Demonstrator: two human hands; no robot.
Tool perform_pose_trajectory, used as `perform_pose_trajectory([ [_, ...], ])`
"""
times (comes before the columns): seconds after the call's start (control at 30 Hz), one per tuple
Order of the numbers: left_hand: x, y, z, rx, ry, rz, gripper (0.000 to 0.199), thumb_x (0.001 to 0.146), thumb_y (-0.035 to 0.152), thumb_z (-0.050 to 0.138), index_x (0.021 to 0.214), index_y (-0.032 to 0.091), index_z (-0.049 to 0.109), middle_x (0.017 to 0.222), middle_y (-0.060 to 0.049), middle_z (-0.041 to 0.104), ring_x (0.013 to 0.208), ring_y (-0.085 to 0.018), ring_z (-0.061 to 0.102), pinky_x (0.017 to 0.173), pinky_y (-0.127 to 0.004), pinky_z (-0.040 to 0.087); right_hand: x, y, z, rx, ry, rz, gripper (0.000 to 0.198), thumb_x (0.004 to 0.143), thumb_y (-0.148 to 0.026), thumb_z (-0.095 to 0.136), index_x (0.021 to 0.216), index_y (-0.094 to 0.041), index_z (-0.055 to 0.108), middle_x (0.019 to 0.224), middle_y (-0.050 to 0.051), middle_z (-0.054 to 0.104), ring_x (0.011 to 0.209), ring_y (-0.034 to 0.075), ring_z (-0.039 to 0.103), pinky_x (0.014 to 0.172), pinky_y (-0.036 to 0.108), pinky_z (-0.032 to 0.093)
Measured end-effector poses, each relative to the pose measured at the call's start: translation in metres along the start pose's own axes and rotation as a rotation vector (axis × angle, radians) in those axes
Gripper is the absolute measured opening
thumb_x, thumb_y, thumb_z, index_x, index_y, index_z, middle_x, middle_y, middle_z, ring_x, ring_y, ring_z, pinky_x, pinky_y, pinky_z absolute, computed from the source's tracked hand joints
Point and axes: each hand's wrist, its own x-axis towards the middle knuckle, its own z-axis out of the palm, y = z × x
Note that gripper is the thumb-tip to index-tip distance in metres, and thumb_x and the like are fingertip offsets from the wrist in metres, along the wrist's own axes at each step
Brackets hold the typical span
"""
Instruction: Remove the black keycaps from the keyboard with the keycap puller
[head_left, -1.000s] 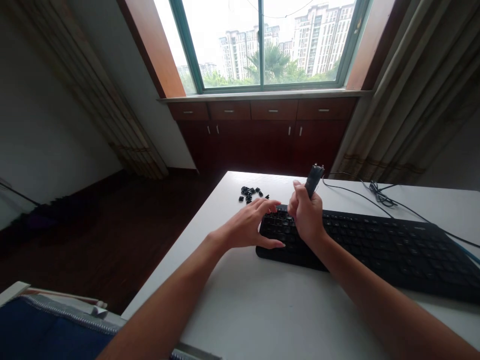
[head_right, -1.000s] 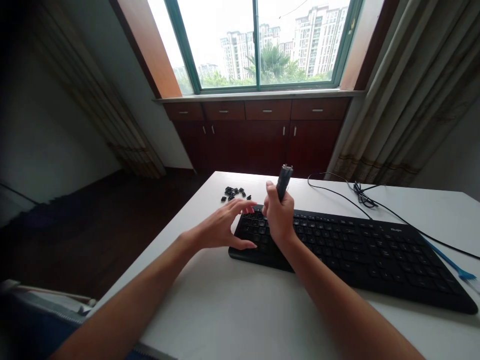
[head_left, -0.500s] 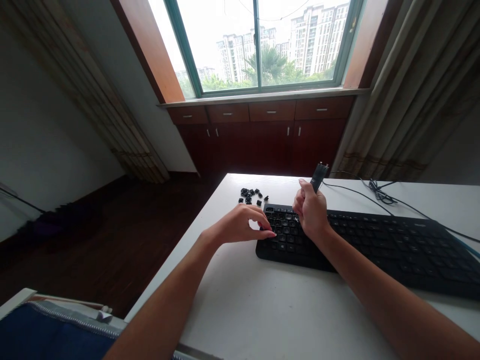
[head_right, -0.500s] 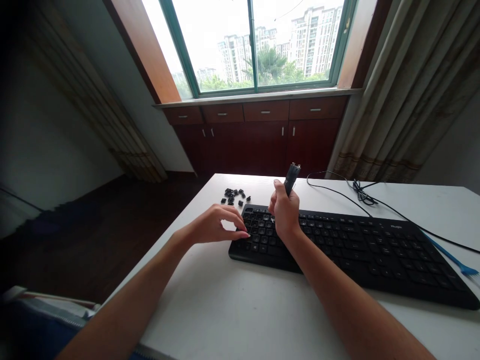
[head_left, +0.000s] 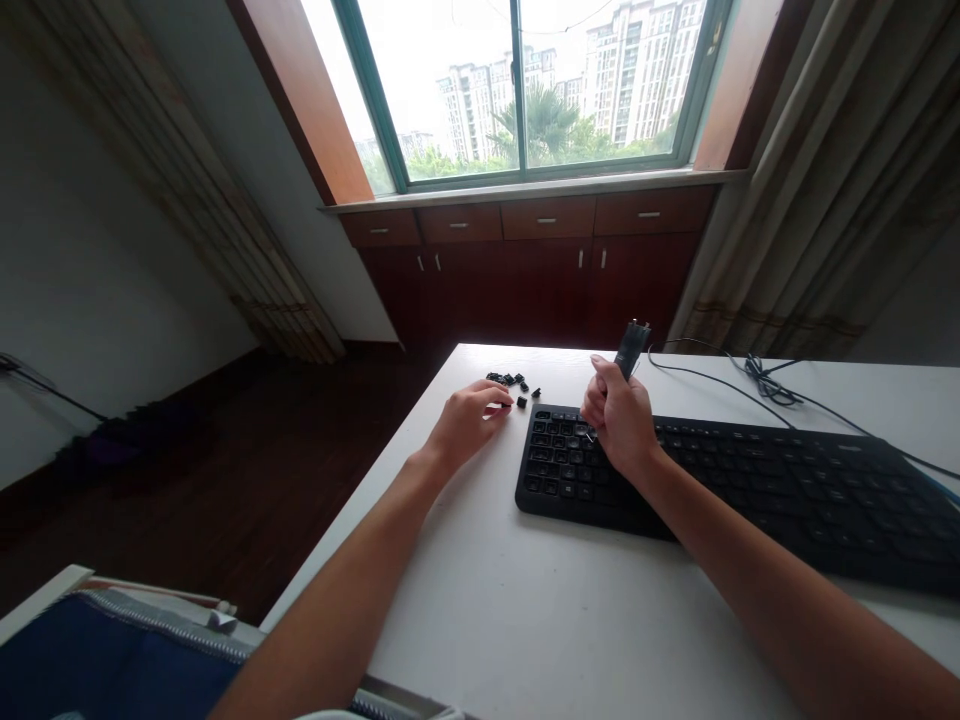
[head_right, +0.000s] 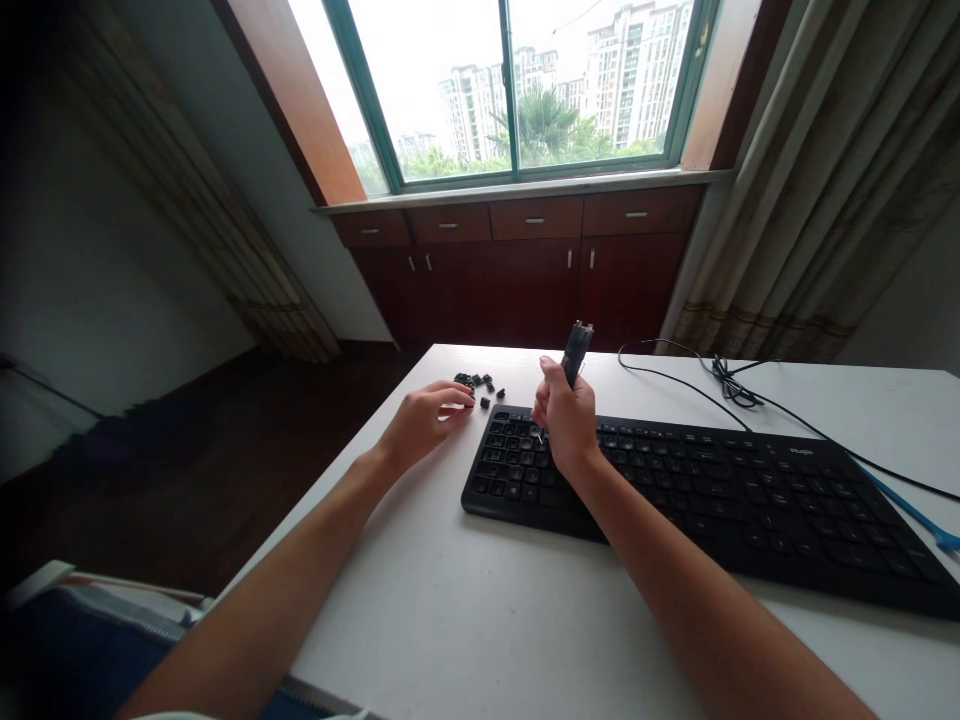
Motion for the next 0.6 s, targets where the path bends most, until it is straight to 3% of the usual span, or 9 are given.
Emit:
perform_pose_trajectory([
  [0.1,0.000,0.002,0.004,0.018,0.030,0.024,0.021,0.094,0.032,0.063,0.100,0.016,0.075,0.123,-0.012,0.067,0.095,-0.021,0.073,0.083,-0.040,0.067,-0.002,0.000,0.002,-0.017,-0.044,0.031,0.043,0.085,-0.036,0.071,0.057,-0.021,0.042,0.047,-0.008,0.036,0.041,0.006,0.030,0.040,0.022,0.032],
  [0.3,0.000,0.032,0.007,0.071,-0.001,0.170,0.023,0.101,0.036,0.056,0.107,0.019,0.071,0.111,-0.009,0.069,0.090,-0.018,0.068,0.076,-0.033,0.062,-0.005,0.002,0.000,-0.143,-0.149,-0.007,0.042,0.085,-0.052,0.073,0.067,-0.018,0.058,0.055,-0.004,0.050,0.047,0.009,0.046,0.045,0.023,0.040],
  [0.47,-0.005,0.059,0.009,0.051,-0.140,0.337,0.020,0.099,0.040,0.061,0.099,0.021,0.066,0.100,-0.007,0.071,0.091,-0.021,0.065,0.082,-0.036,0.056,-0.006,-0.001,0.000,-0.095,-0.144,-0.011,0.036,0.083,-0.053,0.076,0.091,-0.021,0.062,0.053,-0.009,0.044,0.043,0.007,0.037,0.042,0.021,0.034],
  [0.6,-0.008,0.069,0.016,0.042,-0.171,0.314,0.025,0.095,0.043,0.065,0.109,0.022,0.064,0.105,-0.007,0.072,0.101,-0.025,0.065,0.089,-0.040,0.055,-0.003,-0.005,-0.001,-0.035,-0.108,-0.054,0.034,0.083,-0.051,0.076,0.094,-0.024,0.058,0.053,-0.011,0.040,0.043,0.007,0.032,0.042,0.020,0.032],
])
